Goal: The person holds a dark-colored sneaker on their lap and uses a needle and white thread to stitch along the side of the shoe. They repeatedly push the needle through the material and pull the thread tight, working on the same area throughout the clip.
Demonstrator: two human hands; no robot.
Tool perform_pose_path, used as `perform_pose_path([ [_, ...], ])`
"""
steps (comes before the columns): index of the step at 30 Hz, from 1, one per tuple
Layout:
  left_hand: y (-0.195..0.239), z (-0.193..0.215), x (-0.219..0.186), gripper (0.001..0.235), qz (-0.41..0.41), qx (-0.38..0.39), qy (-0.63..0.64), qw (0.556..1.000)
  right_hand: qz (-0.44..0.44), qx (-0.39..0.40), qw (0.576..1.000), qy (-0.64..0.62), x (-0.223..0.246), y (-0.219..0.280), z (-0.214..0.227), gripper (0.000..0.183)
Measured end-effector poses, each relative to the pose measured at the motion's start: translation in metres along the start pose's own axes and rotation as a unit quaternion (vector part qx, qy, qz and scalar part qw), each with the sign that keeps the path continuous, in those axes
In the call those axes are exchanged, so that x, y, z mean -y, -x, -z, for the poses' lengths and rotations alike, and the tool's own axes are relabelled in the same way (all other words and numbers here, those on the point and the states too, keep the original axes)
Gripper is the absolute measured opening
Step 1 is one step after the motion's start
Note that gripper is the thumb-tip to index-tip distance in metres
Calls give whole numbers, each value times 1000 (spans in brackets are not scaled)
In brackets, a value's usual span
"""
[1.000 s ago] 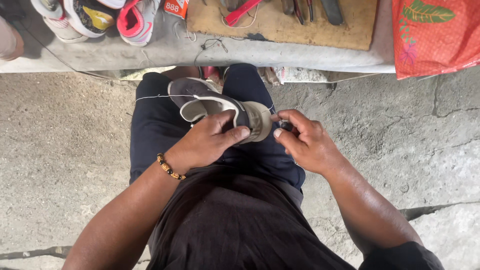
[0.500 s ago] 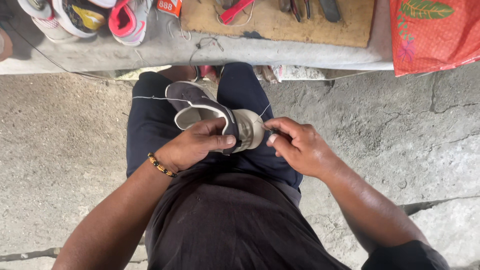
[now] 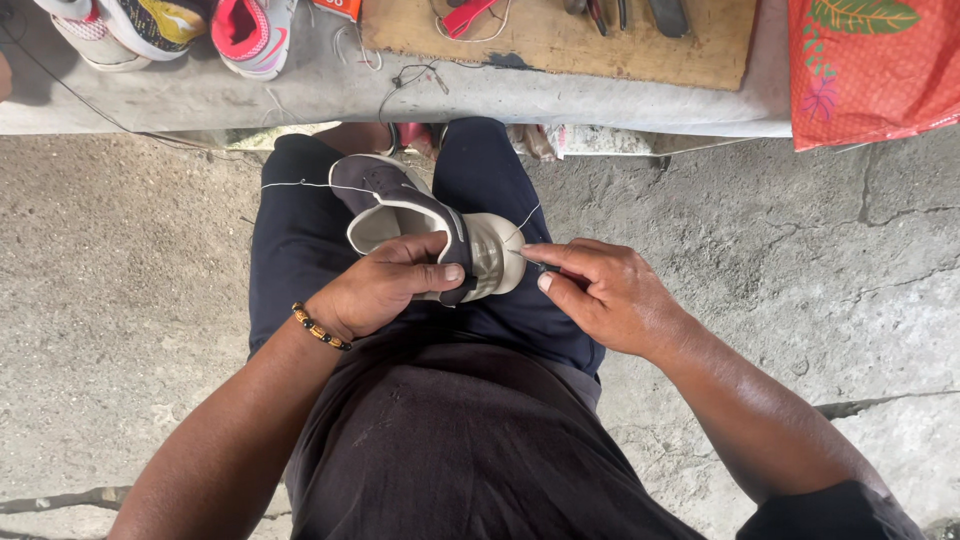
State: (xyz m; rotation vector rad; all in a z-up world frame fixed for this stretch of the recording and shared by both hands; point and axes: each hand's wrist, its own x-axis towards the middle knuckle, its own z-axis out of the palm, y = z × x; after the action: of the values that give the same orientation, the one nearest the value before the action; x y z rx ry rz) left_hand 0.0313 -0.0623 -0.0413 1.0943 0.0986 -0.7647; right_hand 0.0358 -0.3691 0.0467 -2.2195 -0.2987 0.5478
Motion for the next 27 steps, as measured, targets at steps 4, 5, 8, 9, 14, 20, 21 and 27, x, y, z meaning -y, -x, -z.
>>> perform_pose_path([
  [4, -10, 8, 25, 16, -3, 6, 4, 1000, 2, 4, 1000, 17, -2, -1, 0, 35],
  [5, -14, 13, 38, 16, -5, 7, 7, 1000, 4, 4, 1000, 24, -2, -1, 0, 35],
  [8, -12, 7, 24, 15, -13, 8, -3, 1000, 15, 11, 997, 73, -11, -2, 2, 36],
  [9, -14, 9, 31, 15, -12, 8, -3, 1000, 15, 11, 997, 73, -9, -3, 3, 36],
  [14, -10, -1, 27, 15, -14, 3, -1, 1000, 49, 30, 980, 192, 11, -8, 12, 32],
  [20, -1, -16, 9, 13, -6, 18, 14, 1000, 76, 73, 956, 275, 6, -18, 18, 31],
  [21, 0, -19, 5, 13, -6, 18, 14, 1000, 76, 73, 956, 275, 4, -20, 18, 31],
  [27, 0, -17, 12, 16, 2, 20, 28, 999, 114, 96, 954, 260, -3, -30, 18, 28],
])
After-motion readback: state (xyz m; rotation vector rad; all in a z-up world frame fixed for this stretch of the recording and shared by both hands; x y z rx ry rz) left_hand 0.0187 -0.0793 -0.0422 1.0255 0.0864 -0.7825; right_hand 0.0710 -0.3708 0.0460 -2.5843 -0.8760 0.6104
